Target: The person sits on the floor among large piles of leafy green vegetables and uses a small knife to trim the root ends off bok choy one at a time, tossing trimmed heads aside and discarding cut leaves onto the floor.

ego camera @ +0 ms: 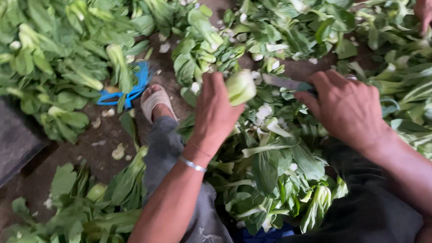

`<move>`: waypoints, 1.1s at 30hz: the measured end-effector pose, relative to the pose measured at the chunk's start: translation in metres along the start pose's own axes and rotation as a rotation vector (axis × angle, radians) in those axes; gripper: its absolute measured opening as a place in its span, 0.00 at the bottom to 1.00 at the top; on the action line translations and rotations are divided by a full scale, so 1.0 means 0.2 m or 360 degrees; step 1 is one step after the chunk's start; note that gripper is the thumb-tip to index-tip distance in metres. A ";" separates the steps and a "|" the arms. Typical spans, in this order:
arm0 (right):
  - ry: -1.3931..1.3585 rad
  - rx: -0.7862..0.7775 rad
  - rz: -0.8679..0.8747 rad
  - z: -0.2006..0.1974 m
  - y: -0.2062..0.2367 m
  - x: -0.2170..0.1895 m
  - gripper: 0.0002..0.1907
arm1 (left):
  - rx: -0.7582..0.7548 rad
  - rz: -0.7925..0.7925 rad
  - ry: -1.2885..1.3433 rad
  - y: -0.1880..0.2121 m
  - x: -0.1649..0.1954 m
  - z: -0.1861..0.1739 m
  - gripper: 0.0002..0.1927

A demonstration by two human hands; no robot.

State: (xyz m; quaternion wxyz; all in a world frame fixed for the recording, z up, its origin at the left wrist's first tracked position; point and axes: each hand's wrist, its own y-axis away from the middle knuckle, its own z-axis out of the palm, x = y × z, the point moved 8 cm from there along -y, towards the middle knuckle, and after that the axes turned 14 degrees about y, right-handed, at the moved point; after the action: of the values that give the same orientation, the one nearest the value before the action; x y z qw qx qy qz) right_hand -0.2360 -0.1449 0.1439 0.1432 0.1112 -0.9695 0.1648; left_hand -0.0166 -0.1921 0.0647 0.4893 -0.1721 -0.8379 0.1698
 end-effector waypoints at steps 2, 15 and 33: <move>-0.0142 0.0005 0.0036 0.03 -0.01 0.03 0.22 | -0.0055 0.0003 0.0100 0.00 0.02 0.04 0.36; -0.2285 -0.0165 -0.0085 0.52 -0.01 -0.15 0.49 | -0.0405 -0.0103 0.1309 0.05 0.15 0.19 0.37; -0.1977 -0.0930 0.0143 0.56 -0.09 -0.37 0.49 | 0.0865 -0.0792 0.1522 0.12 -0.18 -0.04 0.49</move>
State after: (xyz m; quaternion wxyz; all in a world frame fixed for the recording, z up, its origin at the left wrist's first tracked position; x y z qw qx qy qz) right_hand -0.1890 -0.1891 0.0250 -0.4221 0.1016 -0.8802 -0.1917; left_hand 0.0089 -0.1863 0.0302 0.8633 0.1032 -0.4666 0.1621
